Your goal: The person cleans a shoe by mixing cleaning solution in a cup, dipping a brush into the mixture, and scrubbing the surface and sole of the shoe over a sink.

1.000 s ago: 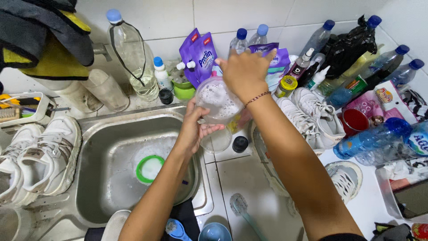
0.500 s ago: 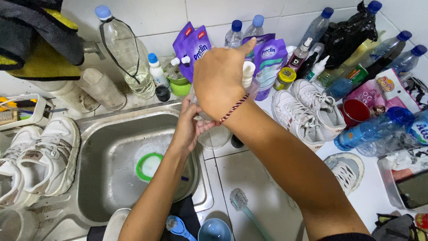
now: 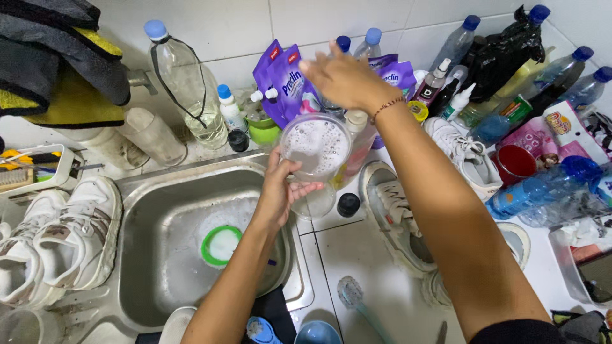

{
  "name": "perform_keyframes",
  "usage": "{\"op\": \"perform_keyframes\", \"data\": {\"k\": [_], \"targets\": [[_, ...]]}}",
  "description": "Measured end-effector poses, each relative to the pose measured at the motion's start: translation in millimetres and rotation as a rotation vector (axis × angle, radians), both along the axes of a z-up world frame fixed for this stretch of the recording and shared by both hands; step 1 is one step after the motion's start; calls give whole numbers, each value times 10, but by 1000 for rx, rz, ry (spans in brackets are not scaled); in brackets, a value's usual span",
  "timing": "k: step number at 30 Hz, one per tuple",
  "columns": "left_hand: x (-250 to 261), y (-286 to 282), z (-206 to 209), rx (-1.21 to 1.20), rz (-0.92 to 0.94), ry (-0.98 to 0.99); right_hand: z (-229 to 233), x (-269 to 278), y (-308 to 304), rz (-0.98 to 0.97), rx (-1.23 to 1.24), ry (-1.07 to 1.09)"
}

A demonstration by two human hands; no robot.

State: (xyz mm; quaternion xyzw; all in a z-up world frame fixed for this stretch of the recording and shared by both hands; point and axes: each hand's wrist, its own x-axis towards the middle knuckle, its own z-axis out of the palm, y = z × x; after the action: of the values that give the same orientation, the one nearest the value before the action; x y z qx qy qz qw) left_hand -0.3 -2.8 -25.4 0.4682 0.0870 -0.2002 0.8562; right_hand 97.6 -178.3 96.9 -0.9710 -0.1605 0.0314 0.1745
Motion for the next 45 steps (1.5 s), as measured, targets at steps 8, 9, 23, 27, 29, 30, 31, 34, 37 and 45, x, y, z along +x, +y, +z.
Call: {"op": "perform_keyframes", "data": {"k": [8, 9, 23, 27, 29, 30, 31, 34, 37, 45], "targets": [[3, -10, 26, 58, -34, -12, -125, -87, 70, -61, -166, 151], [4, -7, 26, 56, -32, -7, -153, -91, 86, -83, -132, 132], [-25, 9, 14, 42, -49, -73, -130, -213, 123, -177, -58, 124], [-68, 10, 26, 25, -59, -53, -31, -243, 110, -129, -31, 234], [-65, 8, 45, 29, -58, -46, 51, -300, 122, -96, -27, 287], [-69, 10, 56, 32, -61, -48, 52, -343, 126, -118, -43, 244], [-60, 14, 76, 35, -64, -56, 65, -380, 132, -140, -58, 195], [-42, 25, 32, 33, -68, -56, 73, -410, 195, -149, -47, 147], [-8, 32, 35, 36, -75, -56, 12, -301, 150, -116, -55, 230], [31, 56, -14, 27, -80, -52, 9, -289, 181, -106, -97, 259]]}}
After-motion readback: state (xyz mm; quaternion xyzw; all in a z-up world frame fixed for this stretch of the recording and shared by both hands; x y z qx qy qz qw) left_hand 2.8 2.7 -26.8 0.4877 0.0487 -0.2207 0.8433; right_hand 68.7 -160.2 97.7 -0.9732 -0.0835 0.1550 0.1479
